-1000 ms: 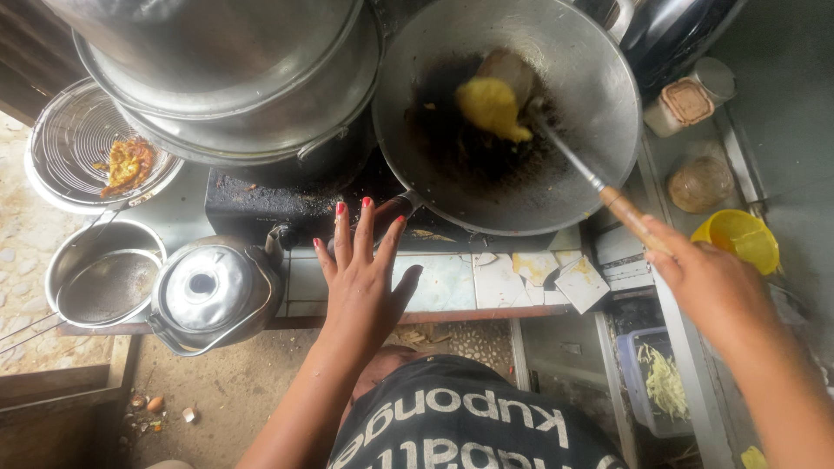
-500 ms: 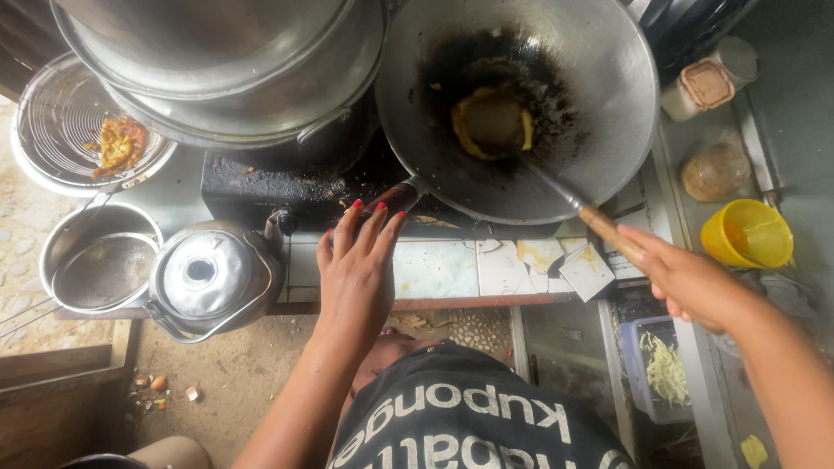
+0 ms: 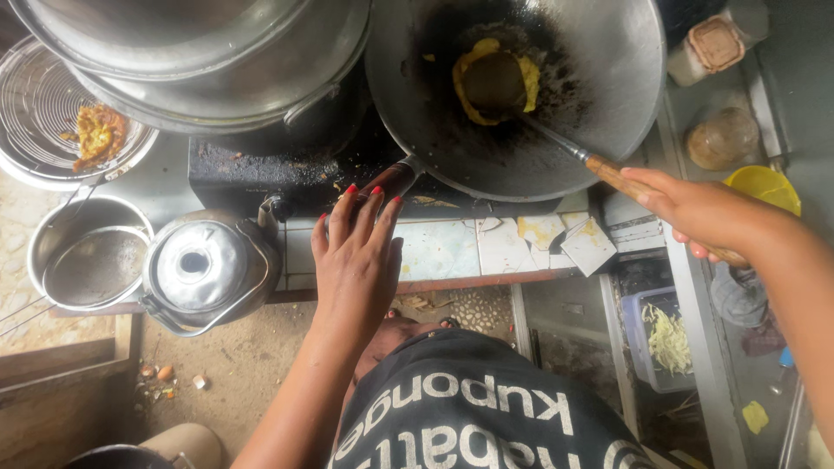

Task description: The person chops garlic on a cutting board, then fries an omelet in a wok. They add oil and a red sauce to the omelet, stir it, and transfer the cooked omelet to a strainer.

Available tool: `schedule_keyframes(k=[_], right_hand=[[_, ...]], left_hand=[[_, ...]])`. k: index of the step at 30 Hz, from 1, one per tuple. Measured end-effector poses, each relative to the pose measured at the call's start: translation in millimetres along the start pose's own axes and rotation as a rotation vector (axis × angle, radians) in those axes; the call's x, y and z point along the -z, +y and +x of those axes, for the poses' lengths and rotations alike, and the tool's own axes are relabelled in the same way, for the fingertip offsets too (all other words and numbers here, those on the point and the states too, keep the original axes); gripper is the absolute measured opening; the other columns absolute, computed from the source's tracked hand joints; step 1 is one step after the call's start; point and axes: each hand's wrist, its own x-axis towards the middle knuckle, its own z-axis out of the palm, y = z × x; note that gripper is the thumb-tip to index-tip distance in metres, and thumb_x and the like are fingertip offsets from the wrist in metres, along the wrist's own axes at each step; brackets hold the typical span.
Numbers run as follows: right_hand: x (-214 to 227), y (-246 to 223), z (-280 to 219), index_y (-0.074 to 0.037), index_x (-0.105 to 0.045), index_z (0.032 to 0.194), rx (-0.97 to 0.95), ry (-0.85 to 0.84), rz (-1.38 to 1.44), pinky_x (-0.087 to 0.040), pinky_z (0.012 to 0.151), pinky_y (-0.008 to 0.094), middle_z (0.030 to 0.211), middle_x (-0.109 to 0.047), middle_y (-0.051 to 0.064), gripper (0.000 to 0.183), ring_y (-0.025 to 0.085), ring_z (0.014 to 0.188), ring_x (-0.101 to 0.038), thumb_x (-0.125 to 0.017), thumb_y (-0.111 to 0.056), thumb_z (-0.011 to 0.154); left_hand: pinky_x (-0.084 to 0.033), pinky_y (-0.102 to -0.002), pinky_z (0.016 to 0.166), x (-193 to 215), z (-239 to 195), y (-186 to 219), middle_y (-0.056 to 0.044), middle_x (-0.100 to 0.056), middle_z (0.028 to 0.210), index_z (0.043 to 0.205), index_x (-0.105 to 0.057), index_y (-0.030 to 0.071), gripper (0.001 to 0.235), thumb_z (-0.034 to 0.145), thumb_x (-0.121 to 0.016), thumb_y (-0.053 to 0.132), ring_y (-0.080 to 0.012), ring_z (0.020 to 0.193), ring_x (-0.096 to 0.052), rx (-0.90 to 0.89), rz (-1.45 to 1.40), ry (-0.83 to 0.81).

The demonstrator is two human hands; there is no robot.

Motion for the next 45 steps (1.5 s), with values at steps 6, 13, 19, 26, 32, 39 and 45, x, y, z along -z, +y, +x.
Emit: schedule_keyframes(k=[6,13,19,26,32,39,45], right_hand=[[-0.1,-9.9,5.9,-0.056,-0.038,0.154,0.077,0.12,-0.165,-0.044,0.055,0.036,0.078,-0.051,0.01,0.051,0.021,0.058,-0.048,-0.042,-0.043,0.105],[-21.3,-7.0,59.6,-0.05,-0.04,0.155,0.299,0.221,0.011,-0.049,0.052,0.036,0.068,-0.05,0.007,0.052,0.02,0.054,-0.05,-0.046,-0.04,0.104],[-70.7,12.6,79.2,-0.051,-0.034,0.156,0.288,0.229,0.003,-0.05,0.05,0.038,0.067,-0.056,0.01,0.053,0.022,0.05,-0.055,-0.044,-0.04,0.104],[-67.3,1.0,73.9,-0.051,-0.038,0.155,0.286,0.235,0.038,-0.05,0.051,0.038,0.072,-0.059,0.014,0.052,0.022,0.052,-0.056,-0.047,-0.04,0.105],[-19.5,-20.9,48.3,-0.049,-0.042,0.154,0.326,0.323,-0.088,-0.057,0.064,0.04,0.089,-0.072,0.012,0.05,0.026,0.064,-0.066,-0.047,-0.042,0.104],[25.6,-16.4,15.1,-0.055,-0.043,0.157,0.181,0.401,-0.148,-0.056,0.086,0.047,0.109,-0.073,0.023,0.049,0.032,0.091,-0.069,-0.046,-0.047,0.108],[68.1,26.8,21.5,-0.051,-0.049,0.155,0.159,0.418,-0.304,-0.059,0.084,0.046,0.122,-0.076,0.012,0.052,0.033,0.091,-0.071,-0.054,-0.045,0.103]], left_hand=[[-0.028,-0.059,0.112,-2.4,1.0,0.1,-0.015,-0.054,0.146,0.141,-0.057,0.008,0.056,0.088,-0.07,0.023,-0.0396,0.142,-0.039,-0.022,0.0,0.013],[-0.029,-0.06,0.112,-4.5,0.0,0.1,-0.015,-0.055,0.145,0.14,-0.057,0.007,0.057,0.088,-0.07,0.027,-0.0391,0.143,-0.039,-0.031,0.0,0.02],[-0.032,-0.058,0.11,-10.3,-0.3,-3.2,-0.013,-0.058,0.143,0.137,-0.058,0.005,0.056,0.087,-0.07,0.028,-0.0379,0.14,-0.042,-0.042,0.028,0.028],[-0.034,-0.056,0.107,-13.8,3.9,-4.7,-0.012,-0.059,0.141,0.138,-0.059,0.007,0.057,0.086,-0.071,0.029,-0.037,0.137,-0.044,-0.052,0.063,0.018],[-0.033,-0.06,0.106,-19.2,6.4,-0.4,-0.014,-0.056,0.141,0.138,-0.059,0.009,0.058,0.086,-0.07,0.031,-0.0384,0.137,-0.042,-0.008,0.046,0.018],[-0.03,-0.063,0.11,-20.1,1.3,-0.9,-0.015,-0.055,0.143,0.14,-0.057,0.01,0.058,0.088,-0.069,0.032,-0.0394,0.14,-0.039,0.005,0.028,-0.023],[-0.013,-0.074,0.113,-20.1,8.1,3.5,-0.012,-0.048,0.151,0.142,-0.055,0.012,0.057,0.09,-0.068,0.032,-0.0403,0.148,-0.026,0.016,-0.003,-0.037]])
